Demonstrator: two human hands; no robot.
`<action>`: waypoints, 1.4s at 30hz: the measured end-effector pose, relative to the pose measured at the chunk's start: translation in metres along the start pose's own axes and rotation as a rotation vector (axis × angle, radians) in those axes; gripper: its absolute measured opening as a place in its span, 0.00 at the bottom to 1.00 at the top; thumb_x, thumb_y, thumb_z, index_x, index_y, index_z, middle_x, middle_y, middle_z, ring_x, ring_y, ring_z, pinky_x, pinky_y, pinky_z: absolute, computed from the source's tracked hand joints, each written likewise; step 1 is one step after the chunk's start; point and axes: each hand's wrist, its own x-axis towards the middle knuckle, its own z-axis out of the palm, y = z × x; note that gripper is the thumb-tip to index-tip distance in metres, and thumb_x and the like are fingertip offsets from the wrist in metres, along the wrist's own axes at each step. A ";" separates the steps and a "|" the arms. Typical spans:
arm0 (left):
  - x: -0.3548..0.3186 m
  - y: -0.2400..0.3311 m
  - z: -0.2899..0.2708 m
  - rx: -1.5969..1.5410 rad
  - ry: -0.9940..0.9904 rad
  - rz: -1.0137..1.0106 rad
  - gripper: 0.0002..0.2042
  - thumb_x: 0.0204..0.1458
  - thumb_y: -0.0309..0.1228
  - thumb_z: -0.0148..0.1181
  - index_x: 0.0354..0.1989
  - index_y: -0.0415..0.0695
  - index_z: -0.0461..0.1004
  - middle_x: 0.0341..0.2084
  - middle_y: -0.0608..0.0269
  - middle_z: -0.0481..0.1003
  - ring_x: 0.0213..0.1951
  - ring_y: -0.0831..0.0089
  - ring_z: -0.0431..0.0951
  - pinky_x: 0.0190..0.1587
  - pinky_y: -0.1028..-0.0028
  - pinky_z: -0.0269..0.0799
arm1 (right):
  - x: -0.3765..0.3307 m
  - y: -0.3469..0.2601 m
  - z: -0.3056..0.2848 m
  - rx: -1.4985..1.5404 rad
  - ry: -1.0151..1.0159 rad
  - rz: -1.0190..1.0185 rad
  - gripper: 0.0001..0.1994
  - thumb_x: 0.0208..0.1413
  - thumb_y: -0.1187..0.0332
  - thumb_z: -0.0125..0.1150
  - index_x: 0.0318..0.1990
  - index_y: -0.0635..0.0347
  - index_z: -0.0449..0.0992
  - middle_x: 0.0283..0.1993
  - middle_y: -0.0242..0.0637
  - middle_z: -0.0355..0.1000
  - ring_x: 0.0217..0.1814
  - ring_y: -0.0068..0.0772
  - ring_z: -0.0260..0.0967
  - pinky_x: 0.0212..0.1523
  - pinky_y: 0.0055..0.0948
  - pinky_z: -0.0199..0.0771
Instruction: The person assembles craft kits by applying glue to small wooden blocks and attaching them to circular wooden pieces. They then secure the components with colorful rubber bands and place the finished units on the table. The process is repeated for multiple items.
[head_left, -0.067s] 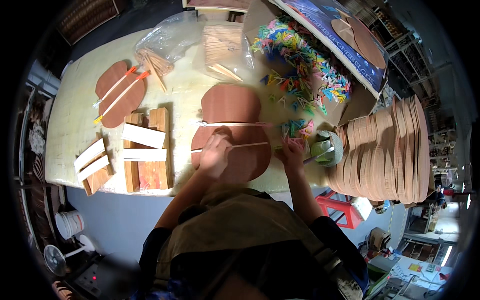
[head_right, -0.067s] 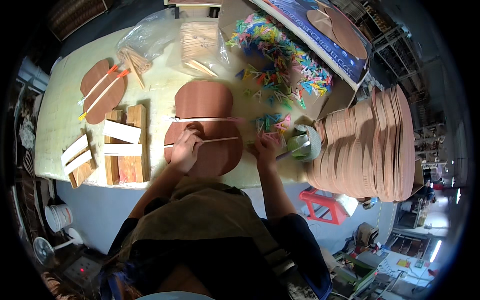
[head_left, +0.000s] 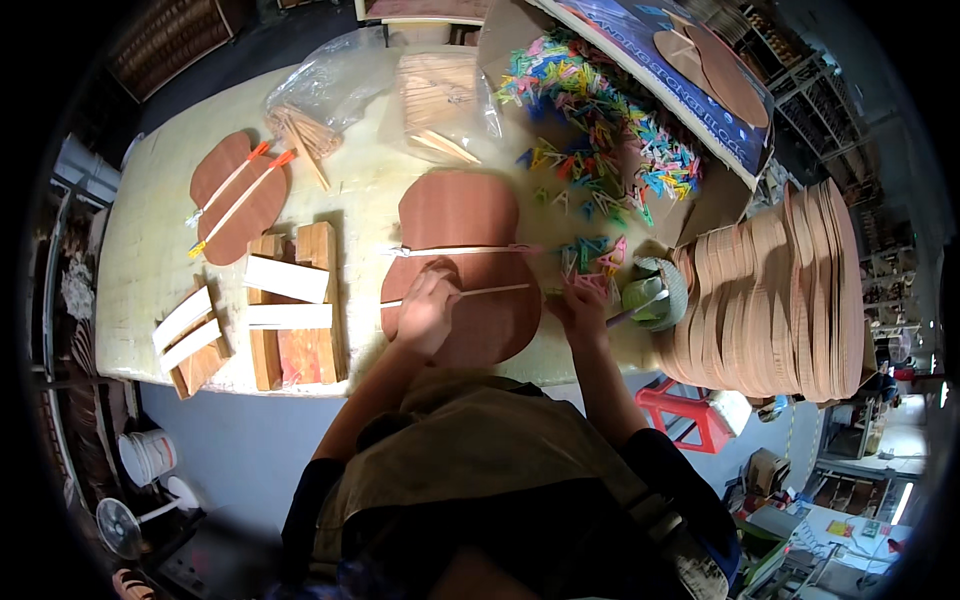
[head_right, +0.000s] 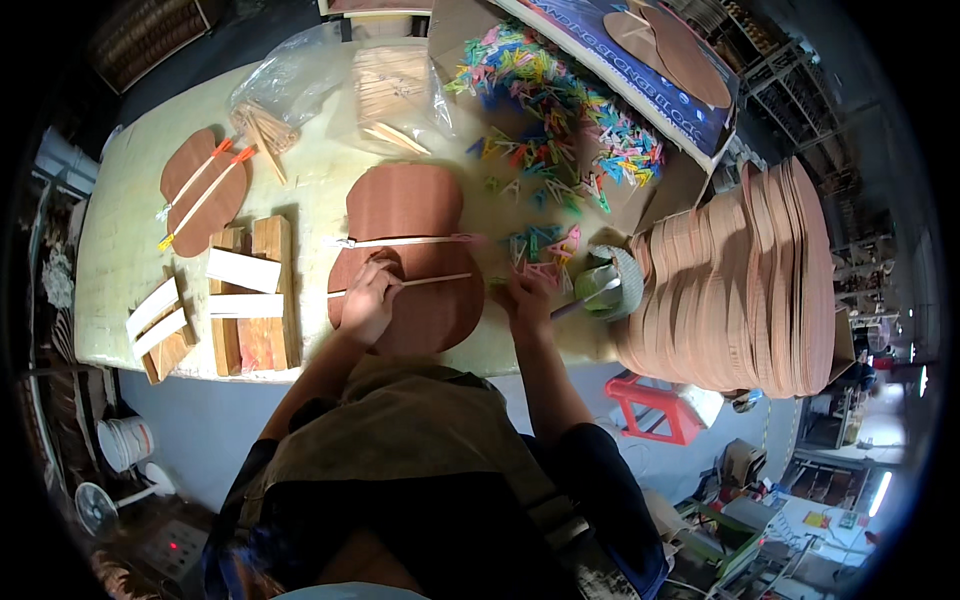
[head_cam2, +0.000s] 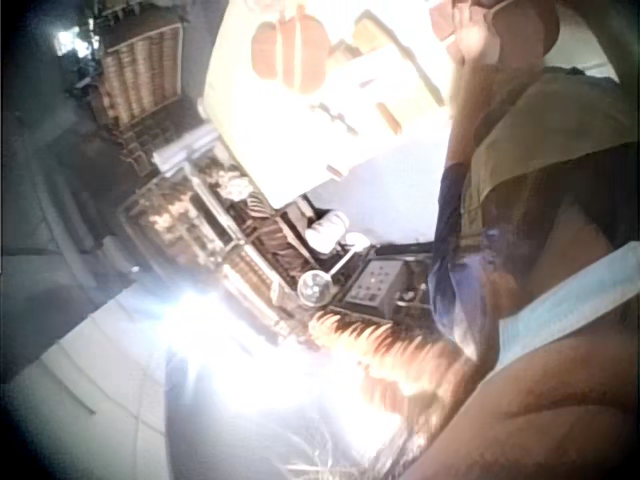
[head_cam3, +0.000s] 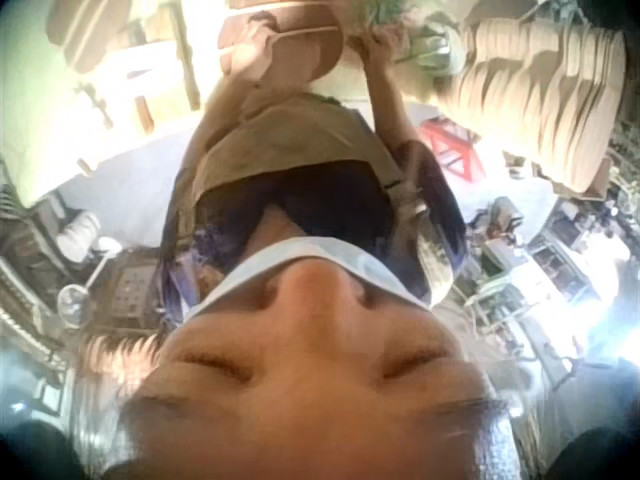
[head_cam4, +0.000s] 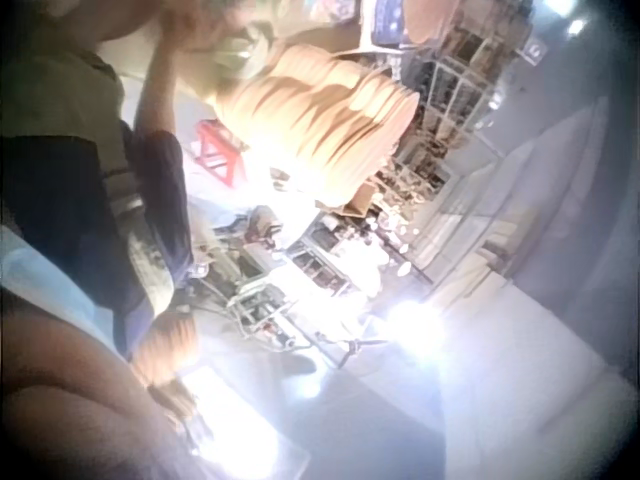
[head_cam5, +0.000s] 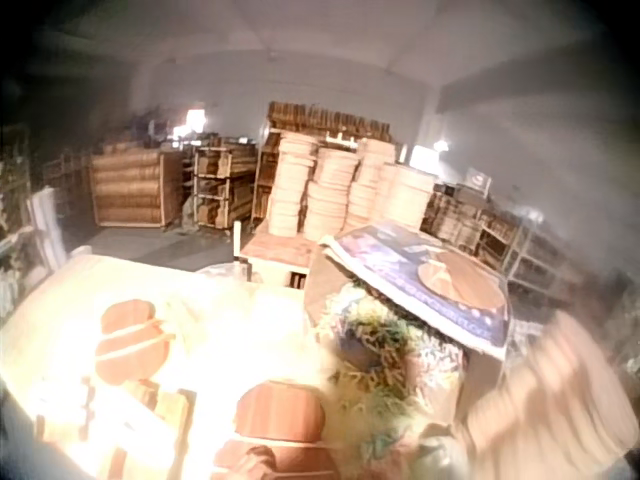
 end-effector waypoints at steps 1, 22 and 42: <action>-0.001 -0.002 0.002 0.002 -0.008 -0.002 0.03 0.44 0.22 0.60 0.27 0.40 0.73 0.40 0.54 0.73 0.46 0.54 0.71 0.49 0.62 0.68 | 0.002 0.003 -0.001 0.069 -0.004 0.016 0.08 0.60 0.70 0.52 0.39 0.67 0.72 0.40 0.37 0.72 0.40 0.34 0.73 0.40 0.33 0.77; 0.005 -0.009 0.004 -0.003 -0.018 0.110 0.03 0.41 0.23 0.62 0.25 0.42 0.74 0.37 0.56 0.75 0.46 0.55 0.73 0.50 0.61 0.68 | -0.005 -0.002 0.009 -0.023 0.026 0.057 0.06 0.58 0.74 0.53 0.41 0.66 0.69 0.54 0.39 0.64 0.47 0.34 0.70 0.46 0.35 0.78; 0.009 -0.008 -0.002 -0.046 0.023 0.165 0.03 0.42 0.24 0.61 0.26 0.42 0.73 0.36 0.60 0.75 0.44 0.59 0.74 0.49 0.64 0.69 | 0.066 -0.064 0.142 -0.980 -0.315 -0.649 0.12 0.52 0.63 0.60 0.33 0.65 0.75 0.26 0.36 0.71 0.27 0.22 0.65 0.31 0.25 0.66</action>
